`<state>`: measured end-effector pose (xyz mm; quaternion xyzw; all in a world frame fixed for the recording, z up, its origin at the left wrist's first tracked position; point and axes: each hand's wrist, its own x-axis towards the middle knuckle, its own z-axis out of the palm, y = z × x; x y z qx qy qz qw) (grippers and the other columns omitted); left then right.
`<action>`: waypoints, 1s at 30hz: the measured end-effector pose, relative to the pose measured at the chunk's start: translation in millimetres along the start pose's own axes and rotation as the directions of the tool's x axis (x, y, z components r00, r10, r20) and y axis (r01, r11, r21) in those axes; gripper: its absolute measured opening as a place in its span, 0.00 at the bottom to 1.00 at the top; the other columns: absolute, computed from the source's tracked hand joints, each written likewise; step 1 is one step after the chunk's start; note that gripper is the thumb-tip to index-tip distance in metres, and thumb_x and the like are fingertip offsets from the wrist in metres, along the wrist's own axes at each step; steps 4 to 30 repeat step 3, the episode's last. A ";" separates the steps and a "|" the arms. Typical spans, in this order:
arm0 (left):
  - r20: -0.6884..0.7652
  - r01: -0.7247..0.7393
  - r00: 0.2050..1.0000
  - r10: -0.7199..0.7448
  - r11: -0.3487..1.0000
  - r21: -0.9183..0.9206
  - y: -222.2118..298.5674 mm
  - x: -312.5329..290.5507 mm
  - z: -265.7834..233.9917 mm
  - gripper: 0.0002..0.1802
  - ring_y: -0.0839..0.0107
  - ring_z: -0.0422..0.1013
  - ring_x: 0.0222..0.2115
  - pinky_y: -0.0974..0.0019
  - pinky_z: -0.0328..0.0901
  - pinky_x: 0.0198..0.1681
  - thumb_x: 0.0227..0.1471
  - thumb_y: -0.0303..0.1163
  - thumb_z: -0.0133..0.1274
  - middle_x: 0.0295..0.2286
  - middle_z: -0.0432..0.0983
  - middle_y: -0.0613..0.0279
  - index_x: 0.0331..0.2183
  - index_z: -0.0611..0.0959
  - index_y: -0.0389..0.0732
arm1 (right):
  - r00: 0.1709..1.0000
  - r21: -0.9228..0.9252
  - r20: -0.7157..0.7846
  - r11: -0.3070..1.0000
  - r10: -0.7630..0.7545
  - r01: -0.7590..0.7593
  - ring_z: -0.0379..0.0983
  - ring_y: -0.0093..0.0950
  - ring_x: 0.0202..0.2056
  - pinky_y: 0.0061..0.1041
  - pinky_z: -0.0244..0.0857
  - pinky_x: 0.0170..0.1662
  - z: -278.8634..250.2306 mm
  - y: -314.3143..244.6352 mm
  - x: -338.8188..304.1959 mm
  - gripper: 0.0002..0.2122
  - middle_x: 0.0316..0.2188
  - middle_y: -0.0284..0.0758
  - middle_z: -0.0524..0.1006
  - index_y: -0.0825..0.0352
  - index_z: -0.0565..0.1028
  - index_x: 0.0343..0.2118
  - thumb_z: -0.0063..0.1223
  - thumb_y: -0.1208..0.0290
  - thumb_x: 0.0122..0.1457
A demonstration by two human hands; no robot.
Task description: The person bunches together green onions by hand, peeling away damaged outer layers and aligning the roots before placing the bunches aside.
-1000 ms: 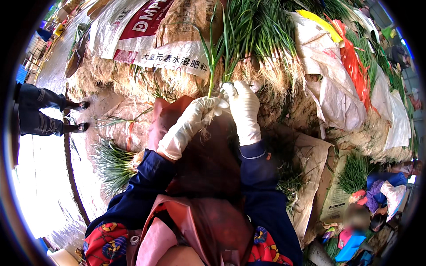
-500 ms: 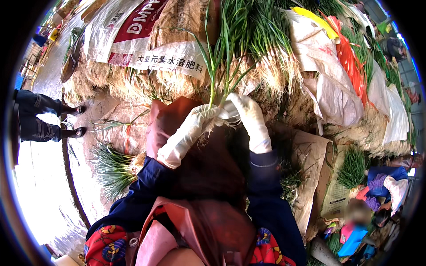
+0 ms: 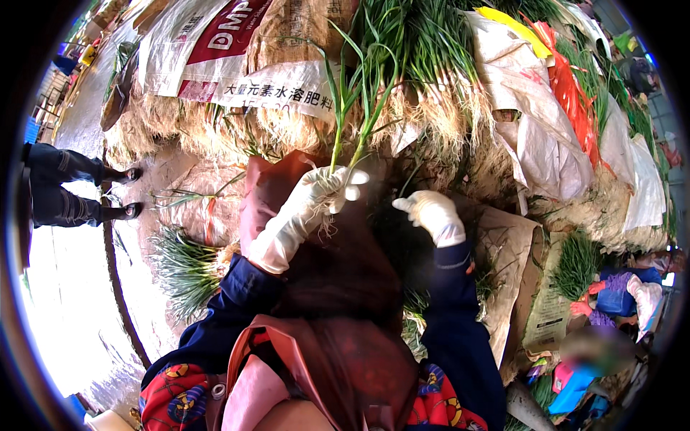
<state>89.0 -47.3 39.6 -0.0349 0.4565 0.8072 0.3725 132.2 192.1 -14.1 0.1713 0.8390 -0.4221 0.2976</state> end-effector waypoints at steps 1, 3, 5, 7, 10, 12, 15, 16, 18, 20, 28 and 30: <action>0.027 -0.033 0.999 0.032 0.999 0.032 -0.8 0.0 -6.2 0.14 0.84 0.63 0.13 0.82 0.55 0.14 0.55 0.34 0.46 0.22 0.76 0.63 0.37 0.78 0.33 | 0.991 0.185 -0.025 0.973 -0.134 0.136 0.70 0.24 0.19 0.21 0.63 0.25 14.0 -7.6 -9.0 0.24 0.22 0.34 0.77 0.64 0.75 0.34 0.50 0.44 0.50; 0.133 -0.030 0.991 0.032 0.999 -0.019 -11.5 12.0 -7.8 0.16 0.81 0.66 0.15 0.80 0.59 0.17 0.56 0.36 0.45 0.25 0.78 0.60 0.38 0.79 0.33 | 0.924 0.566 -0.127 0.739 -0.360 0.366 0.72 0.26 0.22 0.24 0.65 0.30 14.5 -41.8 -20.9 0.27 0.24 0.31 0.78 0.62 0.75 0.39 0.48 0.41 0.51; 0.133 -0.030 0.991 0.032 0.999 -0.019 -11.5 12.0 -7.8 0.16 0.81 0.66 0.15 0.80 0.59 0.17 0.56 0.36 0.45 0.25 0.78 0.60 0.38 0.79 0.33 | 0.924 0.566 -0.127 0.739 -0.360 0.366 0.72 0.26 0.22 0.24 0.65 0.30 14.5 -41.8 -20.9 0.27 0.24 0.31 0.78 0.62 0.75 0.39 0.48 0.41 0.51; 0.133 -0.030 0.991 0.032 0.999 -0.019 -11.5 12.0 -7.8 0.16 0.81 0.66 0.15 0.80 0.59 0.17 0.56 0.36 0.45 0.25 0.78 0.60 0.38 0.79 0.33 | 0.924 0.566 -0.127 0.739 -0.360 0.366 0.72 0.26 0.22 0.24 0.65 0.30 14.5 -41.8 -20.9 0.27 0.24 0.31 0.78 0.62 0.75 0.39 0.48 0.41 0.51; 0.133 -0.030 0.991 0.032 0.999 -0.019 -11.5 12.0 -7.8 0.16 0.81 0.66 0.15 0.80 0.59 0.17 0.56 0.36 0.45 0.25 0.78 0.60 0.38 0.79 0.33 | 0.924 0.566 -0.127 0.739 -0.360 0.366 0.72 0.26 0.22 0.24 0.65 0.30 14.5 -41.8 -20.9 0.27 0.24 0.31 0.78 0.62 0.75 0.39 0.48 0.41 0.51; 0.133 -0.030 0.991 0.032 0.999 -0.019 -11.5 12.0 -7.8 0.16 0.81 0.66 0.15 0.80 0.59 0.17 0.56 0.36 0.45 0.25 0.78 0.60 0.38 0.79 0.33 | 0.924 0.566 -0.127 0.739 -0.360 0.366 0.72 0.26 0.22 0.24 0.65 0.30 14.5 -41.8 -20.9 0.27 0.24 0.31 0.78 0.62 0.75 0.39 0.48 0.41 0.51; 0.133 -0.030 0.991 0.032 0.999 -0.019 -11.5 12.0 -7.8 0.16 0.81 0.66 0.15 0.80 0.59 0.17 0.56 0.36 0.45 0.25 0.78 0.60 0.38 0.79 0.33 | 0.924 0.566 -0.127 0.739 -0.360 0.366 0.72 0.26 0.22 0.24 0.65 0.30 14.5 -41.8 -20.9 0.27 0.24 0.31 0.78 0.62 0.75 0.39 0.48 0.41 0.51; 0.133 -0.030 0.991 0.032 0.999 -0.019 -11.5 12.0 -7.8 0.16 0.81 0.66 0.15 0.80 0.59 0.17 0.56 0.36 0.45 0.25 0.78 0.60 0.38 0.79 0.33 | 0.924 0.566 -0.127 0.739 -0.360 0.366 0.72 0.26 0.22 0.24 0.65 0.30 14.5 -41.8 -20.9 0.27 0.24 0.31 0.78 0.62 0.75 0.39 0.48 0.41 0.51; 0.133 -0.030 0.991 0.032 0.999 -0.019 -11.5 12.0 -7.8 0.16 0.81 0.66 0.15 0.80 0.59 0.17 0.56 0.36 0.45 0.25 0.78 0.60 0.38 0.79 0.33 | 0.924 0.566 -0.127 0.739 -0.360 0.366 0.72 0.26 0.22 0.24 0.65 0.30 14.5 -41.8 -20.9 0.27 0.24 0.31 0.78 0.62 0.75 0.39 0.48 0.41 0.51; 0.133 -0.030 0.991 0.032 0.999 -0.019 -11.5 12.0 -7.8 0.16 0.81 0.66 0.15 0.80 0.59 0.17 0.56 0.36 0.45 0.25 0.78 0.60 0.38 0.79 0.33 | 0.924 0.566 -0.127 0.739 -0.360 0.366 0.72 0.26 0.22 0.24 0.65 0.30 14.5 -41.8 -20.9 0.27 0.24 0.31 0.78 0.62 0.75 0.39 0.48 0.41 0.51; 0.133 -0.030 0.991 0.032 0.999 -0.019 -11.5 12.0 -7.8 0.16 0.81 0.66 0.15 0.80 0.59 0.17 0.56 0.36 0.45 0.25 0.78 0.60 0.38 0.79 0.33 | 0.924 0.566 -0.127 0.739 -0.360 0.366 0.72 0.26 0.22 0.24 0.65 0.30 14.5 -41.8 -20.9 0.27 0.24 0.31 0.78 0.62 0.75 0.39 0.48 0.41 0.51; 0.133 -0.030 0.991 0.032 0.999 -0.019 -11.5 12.0 -7.8 0.16 0.81 0.66 0.15 0.80 0.59 0.17 0.56 0.36 0.45 0.25 0.78 0.60 0.38 0.79 0.33 | 0.924 0.566 -0.127 0.739 -0.360 0.366 0.72 0.26 0.22 0.24 0.65 0.30 14.5 -41.8 -20.9 0.27 0.24 0.31 0.78 0.62 0.75 0.39 0.48 0.41 0.51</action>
